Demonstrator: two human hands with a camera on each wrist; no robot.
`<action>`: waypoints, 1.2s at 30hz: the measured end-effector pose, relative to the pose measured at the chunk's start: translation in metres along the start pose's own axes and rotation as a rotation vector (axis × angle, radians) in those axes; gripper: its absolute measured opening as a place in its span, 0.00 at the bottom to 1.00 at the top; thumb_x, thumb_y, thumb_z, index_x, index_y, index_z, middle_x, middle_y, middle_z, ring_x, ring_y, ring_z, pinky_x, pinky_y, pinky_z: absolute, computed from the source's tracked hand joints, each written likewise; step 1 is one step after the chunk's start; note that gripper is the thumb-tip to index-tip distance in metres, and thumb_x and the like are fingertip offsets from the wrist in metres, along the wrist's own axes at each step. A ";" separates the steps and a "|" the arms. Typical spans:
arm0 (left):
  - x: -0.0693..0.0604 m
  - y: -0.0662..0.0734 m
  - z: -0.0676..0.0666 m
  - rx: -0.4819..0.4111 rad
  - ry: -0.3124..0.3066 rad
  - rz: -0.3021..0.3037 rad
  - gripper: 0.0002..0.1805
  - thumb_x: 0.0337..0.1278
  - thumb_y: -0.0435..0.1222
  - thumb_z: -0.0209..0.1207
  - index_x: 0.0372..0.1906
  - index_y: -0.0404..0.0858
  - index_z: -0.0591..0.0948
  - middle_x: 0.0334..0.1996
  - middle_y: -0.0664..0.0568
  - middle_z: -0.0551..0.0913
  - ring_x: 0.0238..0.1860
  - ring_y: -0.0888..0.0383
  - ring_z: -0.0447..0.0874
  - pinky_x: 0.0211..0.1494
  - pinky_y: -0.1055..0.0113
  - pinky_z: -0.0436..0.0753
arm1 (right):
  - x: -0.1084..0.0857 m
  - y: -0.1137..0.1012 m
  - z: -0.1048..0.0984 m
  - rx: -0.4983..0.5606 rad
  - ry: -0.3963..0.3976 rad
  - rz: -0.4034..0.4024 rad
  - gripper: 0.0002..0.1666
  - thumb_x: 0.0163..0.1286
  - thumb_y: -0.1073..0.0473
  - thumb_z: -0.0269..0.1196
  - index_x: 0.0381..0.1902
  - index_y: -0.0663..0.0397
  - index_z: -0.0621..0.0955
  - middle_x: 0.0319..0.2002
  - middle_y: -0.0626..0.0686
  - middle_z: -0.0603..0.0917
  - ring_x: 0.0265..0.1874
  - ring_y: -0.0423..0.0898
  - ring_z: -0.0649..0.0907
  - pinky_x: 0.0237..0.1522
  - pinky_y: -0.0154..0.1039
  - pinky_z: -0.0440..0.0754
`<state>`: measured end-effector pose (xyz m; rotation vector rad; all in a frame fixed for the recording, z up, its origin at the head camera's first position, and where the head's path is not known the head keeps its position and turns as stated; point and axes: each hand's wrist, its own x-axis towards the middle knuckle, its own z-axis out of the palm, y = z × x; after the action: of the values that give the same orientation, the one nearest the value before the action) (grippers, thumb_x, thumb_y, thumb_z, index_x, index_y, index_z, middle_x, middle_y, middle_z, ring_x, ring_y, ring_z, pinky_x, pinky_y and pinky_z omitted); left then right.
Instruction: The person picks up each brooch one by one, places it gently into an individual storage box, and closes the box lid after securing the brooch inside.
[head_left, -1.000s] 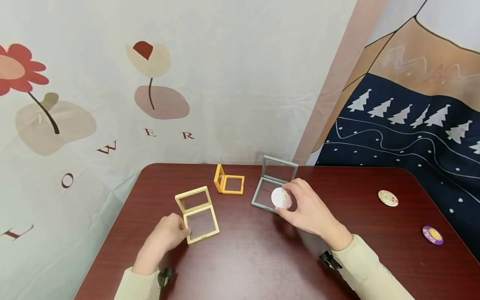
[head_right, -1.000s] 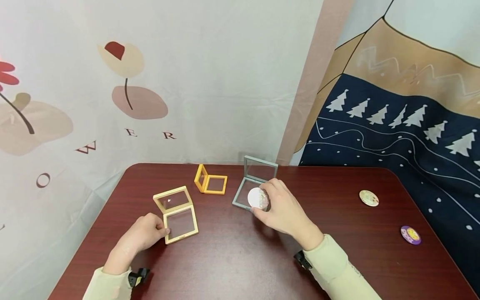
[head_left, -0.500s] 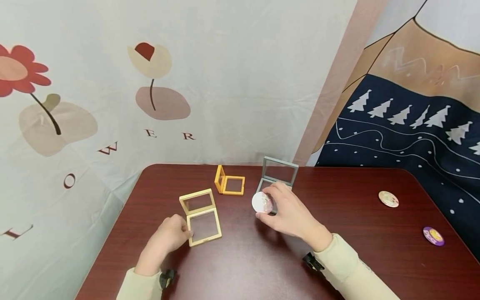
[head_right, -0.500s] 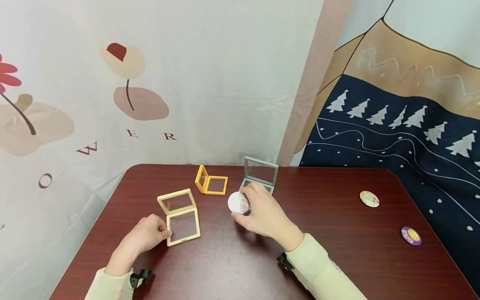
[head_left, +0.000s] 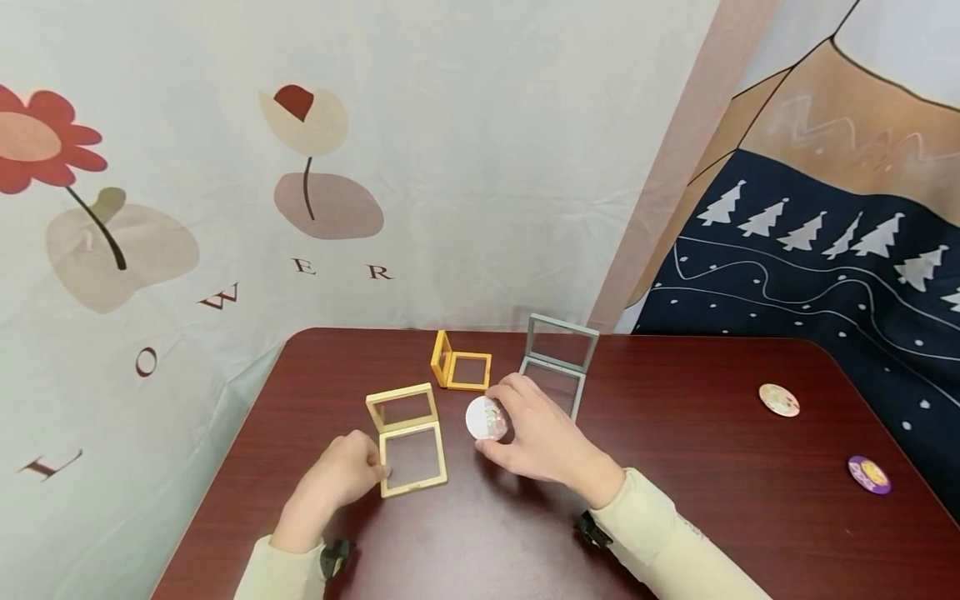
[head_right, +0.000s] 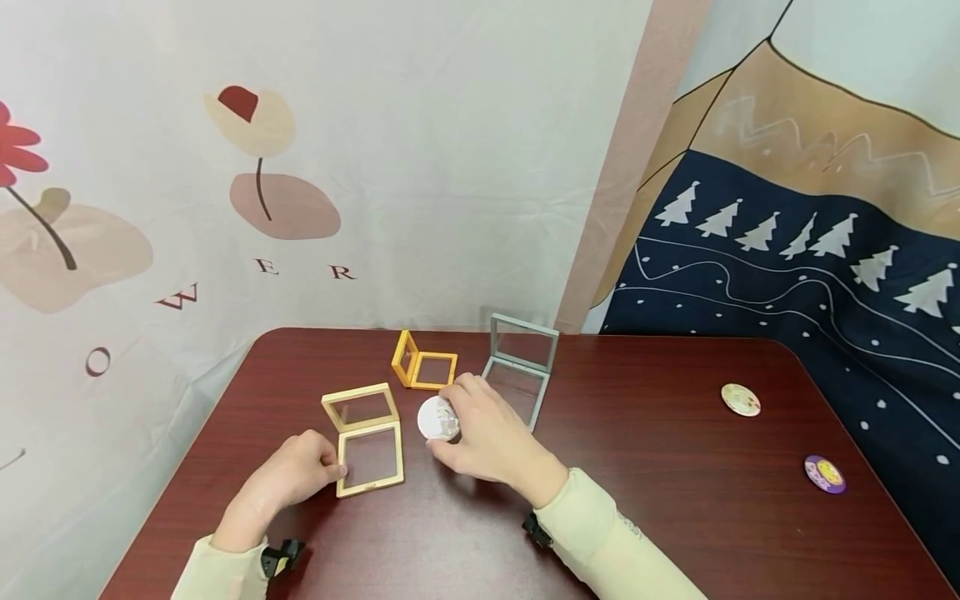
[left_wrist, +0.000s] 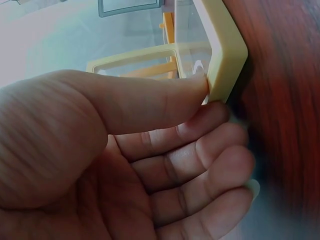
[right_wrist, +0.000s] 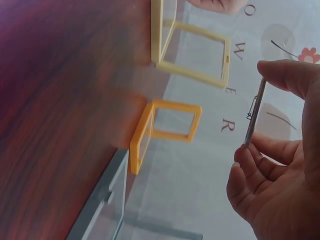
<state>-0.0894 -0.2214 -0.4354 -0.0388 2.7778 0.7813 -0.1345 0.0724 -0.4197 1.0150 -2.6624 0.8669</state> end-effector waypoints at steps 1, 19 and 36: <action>0.000 0.001 0.000 -0.001 -0.002 -0.003 0.30 0.62 0.32 0.70 0.11 0.45 0.63 0.13 0.59 0.56 0.17 0.62 0.55 0.23 0.68 0.59 | 0.001 -0.001 0.002 0.003 -0.008 0.001 0.31 0.56 0.50 0.78 0.53 0.57 0.82 0.48 0.47 0.77 0.45 0.41 0.76 0.44 0.36 0.80; 0.000 0.006 0.004 0.004 0.008 0.017 0.25 0.60 0.31 0.71 0.12 0.40 0.72 0.12 0.57 0.63 0.19 0.59 0.64 0.24 0.65 0.66 | 0.011 -0.022 0.032 0.019 -0.067 -0.064 0.33 0.58 0.50 0.77 0.57 0.62 0.83 0.51 0.52 0.79 0.48 0.44 0.77 0.47 0.35 0.80; 0.002 0.003 0.002 0.007 0.002 0.028 0.21 0.58 0.28 0.69 0.13 0.41 0.75 0.14 0.55 0.70 0.20 0.57 0.70 0.26 0.64 0.70 | 0.026 -0.039 0.070 -0.133 -0.173 -0.127 0.31 0.63 0.44 0.76 0.56 0.58 0.84 0.48 0.49 0.80 0.45 0.41 0.77 0.44 0.29 0.76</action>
<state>-0.0913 -0.2180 -0.4357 0.0009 2.7883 0.7794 -0.1255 -0.0053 -0.4498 1.2622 -2.7147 0.5928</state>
